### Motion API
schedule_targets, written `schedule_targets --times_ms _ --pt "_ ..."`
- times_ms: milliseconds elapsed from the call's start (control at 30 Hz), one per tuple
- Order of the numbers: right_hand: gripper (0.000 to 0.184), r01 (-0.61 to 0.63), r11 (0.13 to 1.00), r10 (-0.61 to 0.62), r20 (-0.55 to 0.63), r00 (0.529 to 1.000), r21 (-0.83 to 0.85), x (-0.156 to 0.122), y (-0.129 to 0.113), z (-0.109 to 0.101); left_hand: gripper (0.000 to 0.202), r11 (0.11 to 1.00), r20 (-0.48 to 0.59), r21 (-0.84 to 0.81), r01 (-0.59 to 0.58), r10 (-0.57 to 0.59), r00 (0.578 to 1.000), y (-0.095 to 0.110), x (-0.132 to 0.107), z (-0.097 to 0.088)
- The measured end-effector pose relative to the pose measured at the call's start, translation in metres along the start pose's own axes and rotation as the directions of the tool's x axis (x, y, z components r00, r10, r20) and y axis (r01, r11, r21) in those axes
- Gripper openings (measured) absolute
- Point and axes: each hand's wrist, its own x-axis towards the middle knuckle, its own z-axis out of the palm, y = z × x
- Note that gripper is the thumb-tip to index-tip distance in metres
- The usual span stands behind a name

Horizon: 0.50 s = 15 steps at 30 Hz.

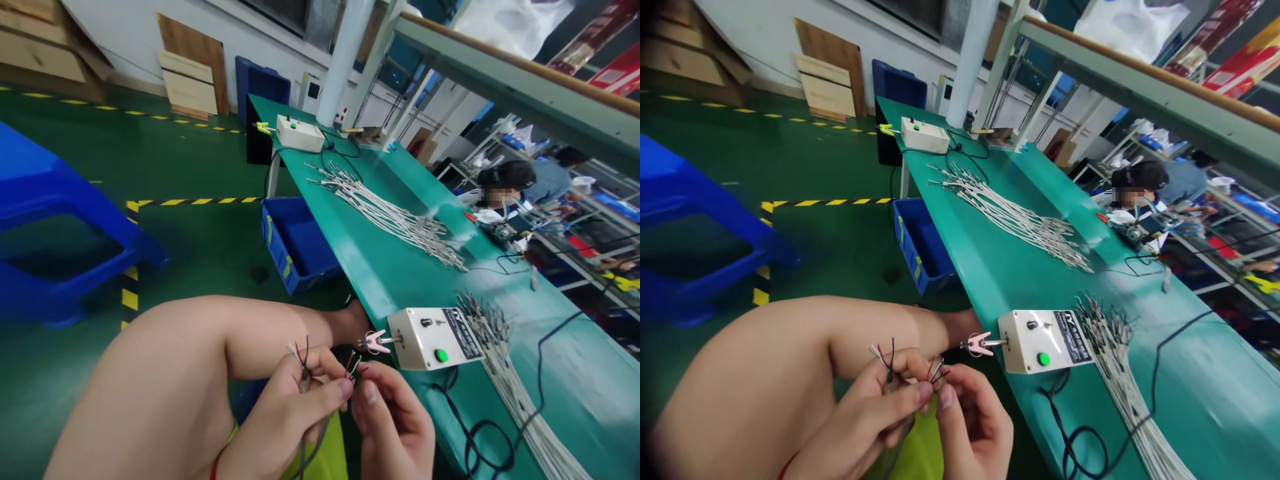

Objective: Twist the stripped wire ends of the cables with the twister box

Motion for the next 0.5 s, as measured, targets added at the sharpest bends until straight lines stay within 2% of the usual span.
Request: schedule_targets --times_ms 100,167,233,300,400,467,500 --pt "0.019 0.006 0.999 -0.005 -0.017 1.000 0.040 0.008 -0.021 0.003 0.036 1.000 -0.009 0.015 -0.010 0.011 1.000 -0.001 0.003 -0.004" --pt "0.015 0.044 0.999 -0.043 -0.030 0.999 0.015 0.010 -0.024 0.006 0.036 0.997 -0.044 0.075 -0.020 0.024 0.999 -0.001 0.005 -0.005" --pt "0.012 0.106 0.994 -0.106 -0.060 0.993 -0.015 0.009 -0.024 0.013 0.035 0.978 -0.113 0.194 -0.078 0.101 0.988 -0.001 0.005 -0.004" --pt "0.010 0.178 0.983 -0.183 -0.134 0.974 -0.052 0.006 -0.024 0.022 0.027 0.920 -0.163 0.355 -0.167 0.237 0.958 -0.002 0.003 -0.003" --pt "0.007 0.252 0.962 -0.270 -0.236 0.934 -0.103 -0.001 -0.025 0.035 0.017 0.752 -0.133 0.590 -0.293 0.449 0.883 -0.007 -0.002 -0.002" --pt "0.005 0.281 0.952 -0.304 -0.232 0.924 -0.124 -0.004 -0.024 0.038 0.015 0.654 -0.084 0.668 -0.355 0.541 0.837 -0.010 -0.006 -0.001" --pt "0.003 0.301 0.944 -0.324 -0.210 0.923 -0.136 -0.005 -0.024 0.038 0.014 0.640 -0.075 0.671 -0.375 0.562 0.824 -0.011 -0.008 0.000"
